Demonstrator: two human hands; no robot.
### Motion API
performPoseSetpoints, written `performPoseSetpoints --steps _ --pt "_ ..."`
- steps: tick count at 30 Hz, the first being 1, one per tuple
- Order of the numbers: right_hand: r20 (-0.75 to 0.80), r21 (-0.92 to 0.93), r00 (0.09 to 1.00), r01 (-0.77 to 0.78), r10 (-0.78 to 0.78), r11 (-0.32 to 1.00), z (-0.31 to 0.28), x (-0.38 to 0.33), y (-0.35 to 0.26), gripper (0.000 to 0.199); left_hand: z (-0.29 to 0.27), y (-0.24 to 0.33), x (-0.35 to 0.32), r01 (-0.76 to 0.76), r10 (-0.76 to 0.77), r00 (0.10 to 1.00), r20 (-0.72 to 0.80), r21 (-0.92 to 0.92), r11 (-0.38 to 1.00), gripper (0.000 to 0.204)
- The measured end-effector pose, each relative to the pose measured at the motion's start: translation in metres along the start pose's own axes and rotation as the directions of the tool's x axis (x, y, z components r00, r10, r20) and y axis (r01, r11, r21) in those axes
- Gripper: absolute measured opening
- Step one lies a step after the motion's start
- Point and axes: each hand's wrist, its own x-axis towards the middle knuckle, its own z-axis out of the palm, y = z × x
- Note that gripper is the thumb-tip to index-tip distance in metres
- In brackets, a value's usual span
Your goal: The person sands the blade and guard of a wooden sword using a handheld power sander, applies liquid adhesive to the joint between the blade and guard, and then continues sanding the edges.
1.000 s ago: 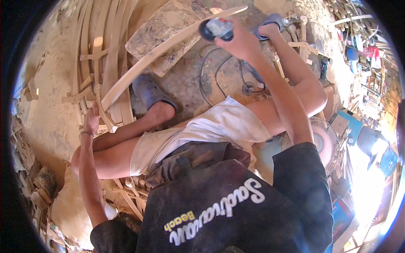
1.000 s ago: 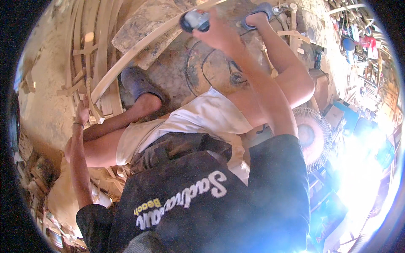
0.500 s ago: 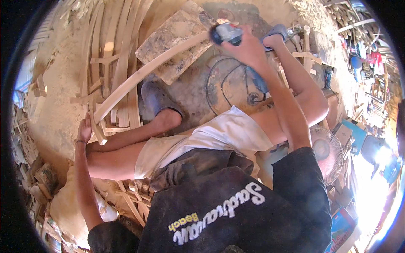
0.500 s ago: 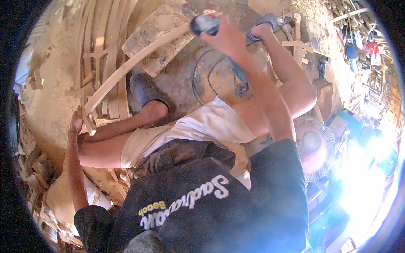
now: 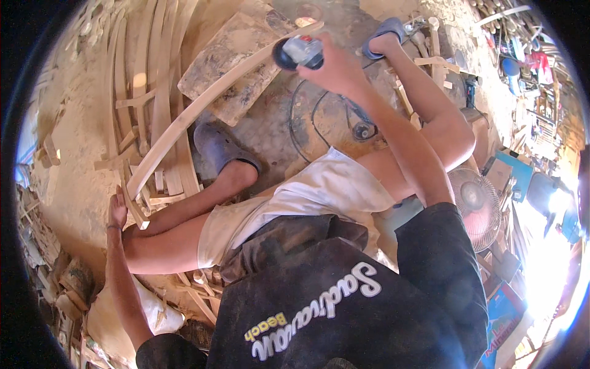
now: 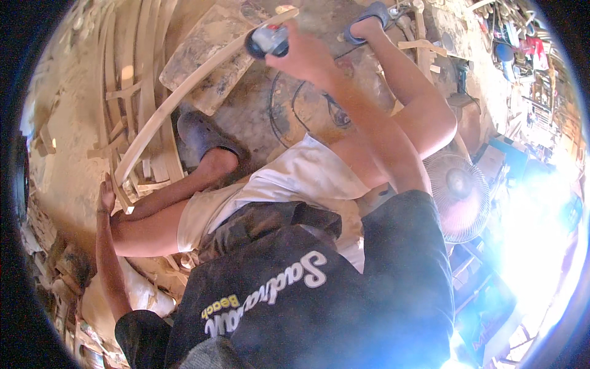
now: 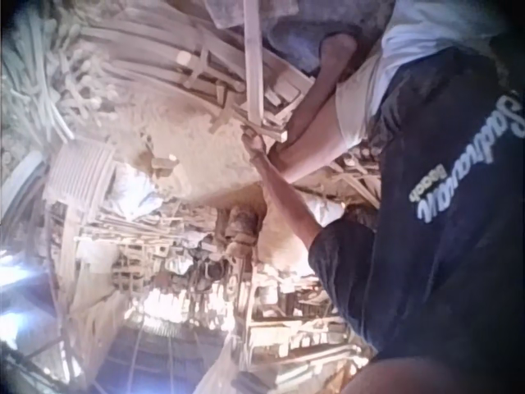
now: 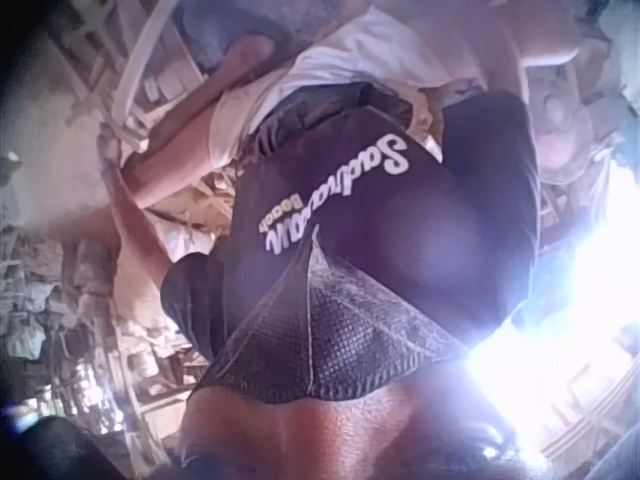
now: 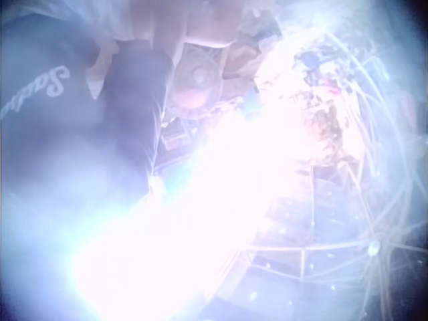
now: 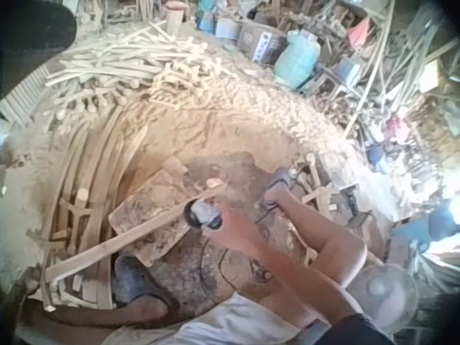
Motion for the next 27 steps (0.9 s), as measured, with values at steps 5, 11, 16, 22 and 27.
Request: performPoseSetpoints --steps 5,11,16,22,27 --pt "-0.103 -0.092 0.994 -0.052 0.043 0.994 -0.019 0.024 0.040 0.089 0.002 0.005 0.004 -0.026 0.042 0.990 0.132 -0.126 0.992 0.086" --pt "-0.194 -0.121 0.976 -0.121 0.096 0.985 -0.020 0.049 0.074 0.096 0.004 0.000 0.003 -0.006 0.005 1.000 0.029 0.044 0.999 0.090" --pt "-0.203 -0.088 0.965 -0.185 0.165 0.979 -0.028 0.062 0.099 0.102 0.005 0.006 0.007 -0.033 0.034 0.998 0.050 -0.019 0.999 0.088" --pt "-0.220 -0.020 0.955 -0.207 0.198 0.978 -0.033 0.079 0.115 0.106 0.011 0.008 0.004 -0.037 0.041 0.995 0.092 -0.051 0.998 0.087" --pt "-0.200 0.066 0.945 -0.249 0.258 0.966 -0.033 0.102 0.142 0.108 0.014 -0.001 0.007 -0.225 0.262 0.933 -0.247 0.170 0.959 0.088"
